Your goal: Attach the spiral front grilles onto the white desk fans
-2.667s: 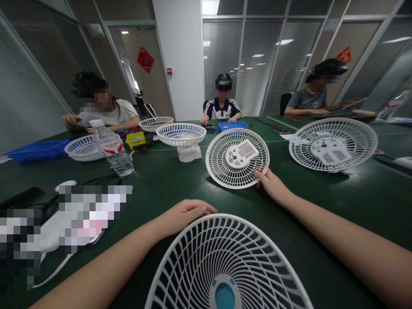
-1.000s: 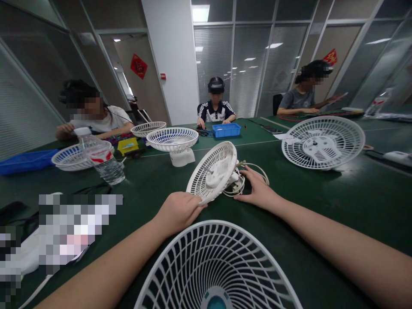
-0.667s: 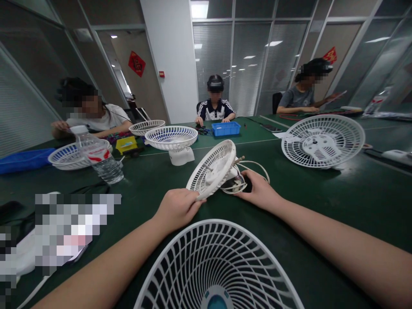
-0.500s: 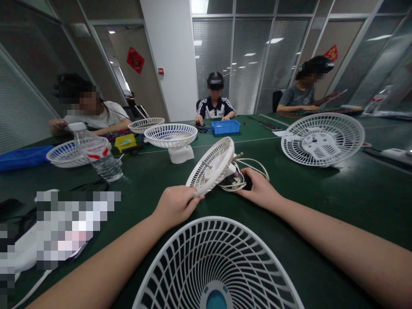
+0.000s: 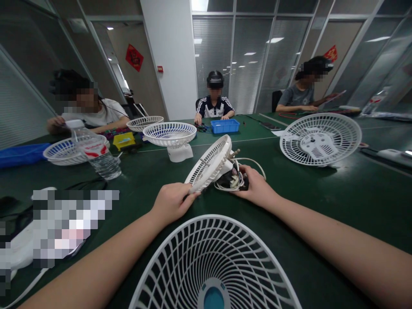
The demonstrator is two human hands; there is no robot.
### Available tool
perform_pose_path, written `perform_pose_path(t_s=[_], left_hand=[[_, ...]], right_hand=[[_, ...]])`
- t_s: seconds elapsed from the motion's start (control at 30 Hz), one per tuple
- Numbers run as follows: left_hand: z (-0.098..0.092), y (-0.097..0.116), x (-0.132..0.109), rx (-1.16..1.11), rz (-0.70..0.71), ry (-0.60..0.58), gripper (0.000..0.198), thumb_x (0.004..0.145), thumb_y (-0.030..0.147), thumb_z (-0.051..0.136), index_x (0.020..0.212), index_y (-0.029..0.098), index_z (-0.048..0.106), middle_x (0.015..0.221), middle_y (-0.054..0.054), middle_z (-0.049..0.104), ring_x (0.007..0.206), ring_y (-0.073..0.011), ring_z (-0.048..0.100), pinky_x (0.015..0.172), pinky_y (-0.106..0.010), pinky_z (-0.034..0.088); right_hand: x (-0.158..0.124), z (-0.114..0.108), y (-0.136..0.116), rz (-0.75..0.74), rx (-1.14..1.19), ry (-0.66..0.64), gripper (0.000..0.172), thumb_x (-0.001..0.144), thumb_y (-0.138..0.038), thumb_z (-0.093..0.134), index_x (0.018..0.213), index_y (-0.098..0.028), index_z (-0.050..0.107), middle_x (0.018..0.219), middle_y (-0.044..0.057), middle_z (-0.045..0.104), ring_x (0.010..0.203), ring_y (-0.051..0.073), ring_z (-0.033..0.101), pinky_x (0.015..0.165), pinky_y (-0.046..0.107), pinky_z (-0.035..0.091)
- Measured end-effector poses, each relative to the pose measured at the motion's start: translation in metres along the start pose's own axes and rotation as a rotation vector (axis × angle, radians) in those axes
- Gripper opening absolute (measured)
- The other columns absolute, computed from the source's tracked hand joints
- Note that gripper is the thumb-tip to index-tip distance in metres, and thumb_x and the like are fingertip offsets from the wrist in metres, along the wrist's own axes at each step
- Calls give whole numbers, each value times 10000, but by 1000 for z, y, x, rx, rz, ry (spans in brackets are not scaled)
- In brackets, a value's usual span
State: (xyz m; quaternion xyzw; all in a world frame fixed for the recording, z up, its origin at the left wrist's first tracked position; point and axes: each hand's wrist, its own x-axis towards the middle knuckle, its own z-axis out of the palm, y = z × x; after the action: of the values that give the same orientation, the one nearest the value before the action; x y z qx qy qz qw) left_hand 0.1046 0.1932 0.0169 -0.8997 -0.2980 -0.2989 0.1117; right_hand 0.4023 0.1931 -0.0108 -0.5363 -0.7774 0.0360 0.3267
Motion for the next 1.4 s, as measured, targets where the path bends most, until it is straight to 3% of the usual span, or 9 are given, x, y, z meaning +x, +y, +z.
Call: perform_pose_path(t_s=[0.13, 0.37, 0.67, 0.87, 0.97, 1.2, 1.4], left_hand=[[2, 2, -1, -18, 43, -45, 324, 953, 327, 441, 744, 161, 624, 631, -27, 631, 584, -149, 601, 566, -255, 426], [1, 0, -2, -19, 24, -8, 329, 949, 331, 444, 725, 160, 611, 631, -30, 629, 573, -149, 588, 561, -254, 423], [2, -8, -4, -206, -370, 100, 328, 926, 413, 460, 767, 165, 604, 672, -15, 613, 608, -148, 562, 578, -241, 415], [7, -8, 1, -593, -518, 212, 281, 895, 432, 521, 812, 175, 599, 742, 1, 604, 727, -157, 566, 685, -253, 462], [6, -6, 2, -656, -544, 243, 271, 886, 433, 543, 823, 177, 606, 755, 3, 601, 729, -154, 555, 691, -254, 461], [-7, 2, 7, -482, -541, 267, 341, 883, 455, 542, 687, 176, 551, 622, 20, 500, 616, -134, 486, 578, -230, 388], [-20, 10, 12, -437, -496, 253, 390, 893, 405, 525, 584, 179, 448, 566, 42, 360, 530, -100, 364, 503, -229, 291]], right_hand=[[0, 7, 9, -66, -85, -56, 561, 699, -398, 698, 1189, -173, 542, 1271, 109, 533, 1210, 290, 466, 1028, 447, 381], [-1, 6, 12, -90, -48, -6, 478, 687, -372, 706, 1110, -179, 593, 1259, 101, 536, 1191, 270, 477, 1031, 432, 391], [1, 0, 4, -118, 102, 147, 443, 738, -429, 680, 1096, -177, 615, 1190, 108, 567, 1125, 257, 524, 994, 423, 423], [-4, -4, -4, -125, 203, 214, 416, 795, -449, 637, 1109, -184, 574, 1218, 113, 529, 1163, 246, 495, 1021, 397, 404], [-6, -5, -8, -108, 231, 224, 417, 810, -461, 609, 1112, -180, 550, 1216, 117, 517, 1158, 249, 488, 1009, 384, 404], [-5, -7, -11, 22, 358, 6, 293, 857, -442, 542, 1020, -199, 538, 912, 32, 592, 831, 169, 549, 771, 289, 460], [-3, -6, -9, 62, 358, -83, 440, 802, -416, 617, 1180, -212, 521, 1157, 65, 574, 1050, 209, 558, 909, 348, 470]])
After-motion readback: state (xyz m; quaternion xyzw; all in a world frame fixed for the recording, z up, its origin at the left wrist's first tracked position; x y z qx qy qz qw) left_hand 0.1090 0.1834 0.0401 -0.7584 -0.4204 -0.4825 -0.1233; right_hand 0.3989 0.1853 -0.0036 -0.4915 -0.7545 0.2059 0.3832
